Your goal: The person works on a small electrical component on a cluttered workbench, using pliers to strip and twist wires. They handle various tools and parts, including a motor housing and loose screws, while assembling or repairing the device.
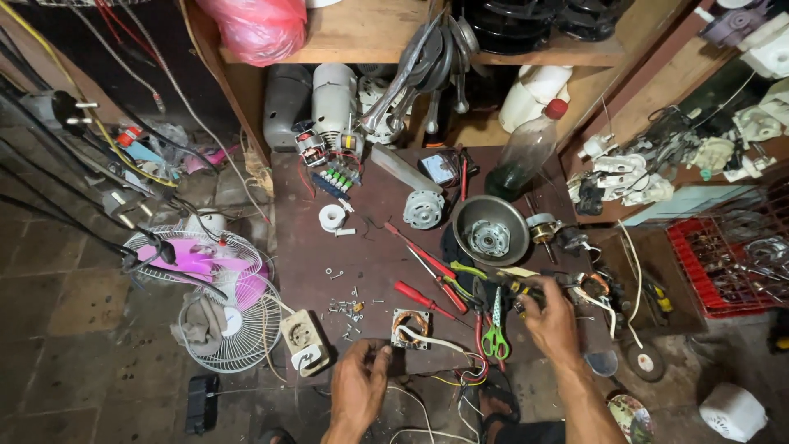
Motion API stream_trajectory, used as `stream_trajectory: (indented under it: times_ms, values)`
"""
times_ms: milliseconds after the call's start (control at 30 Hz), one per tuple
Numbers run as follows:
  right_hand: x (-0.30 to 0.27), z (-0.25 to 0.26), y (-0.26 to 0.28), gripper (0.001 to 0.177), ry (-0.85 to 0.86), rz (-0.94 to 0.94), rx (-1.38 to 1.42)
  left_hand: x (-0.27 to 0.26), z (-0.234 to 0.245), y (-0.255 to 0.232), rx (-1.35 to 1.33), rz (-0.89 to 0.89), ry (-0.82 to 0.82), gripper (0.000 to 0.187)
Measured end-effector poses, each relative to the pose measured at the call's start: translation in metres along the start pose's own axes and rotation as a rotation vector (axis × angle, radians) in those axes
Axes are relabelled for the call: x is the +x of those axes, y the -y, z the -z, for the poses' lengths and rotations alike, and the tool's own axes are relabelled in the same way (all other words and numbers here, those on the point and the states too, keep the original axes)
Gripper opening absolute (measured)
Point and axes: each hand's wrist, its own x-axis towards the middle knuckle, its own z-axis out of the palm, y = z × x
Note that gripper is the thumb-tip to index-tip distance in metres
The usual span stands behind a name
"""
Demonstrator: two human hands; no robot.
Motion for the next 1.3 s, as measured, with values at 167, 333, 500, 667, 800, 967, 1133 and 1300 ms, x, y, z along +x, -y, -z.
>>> stream_trajectory:
  times_ms: [167, 333, 500, 667, 800, 967, 1133, 1300]
  values:
    - [-0.010, -0.001, 0.025, 0.043, -0.059, 0.254, 0.258, 0.003, -0.006, 0.005, -0.092, -0.164, -0.034, 0.018]
    - [-0.015, -0.003, 0.053, 0.051, -0.035, 0.304, 0.437, 0.000, -0.009, 0.009, -0.155, -0.248, 0.012, 0.018]
    - [-0.019, 0.009, 0.084, 0.068, -0.094, -0.204, 0.438, 0.001, -0.008, 0.011, -0.126, -0.242, -0.001, 0.018]
    - [-0.059, 0.012, 0.106, 0.042, -0.052, -0.164, 0.582, -0.014, -0.005, -0.009, -0.367, -0.389, 0.007, 0.023]
    - [-0.117, -0.044, 0.082, 0.014, 0.213, -0.447, 0.901, -0.040, -0.020, -0.015, -0.323, -0.760, 0.300, 0.038]
    - [-0.150, -0.046, 0.159, 0.041, 0.182, -0.966, 0.715, -0.071, -0.033, -0.005, -0.084, -0.680, 0.370, 0.029]
    - [-0.148, -0.074, 0.098, 0.078, 0.547, -0.853, 0.005, -0.053, -0.037, 0.024, 0.002, -0.736, 0.358, 0.038]
    - [-0.145, -0.071, 0.118, 0.041, 0.617, -0.796, 0.459, -0.015, -0.008, 0.007, -0.685, 0.547, 0.214, 0.039]
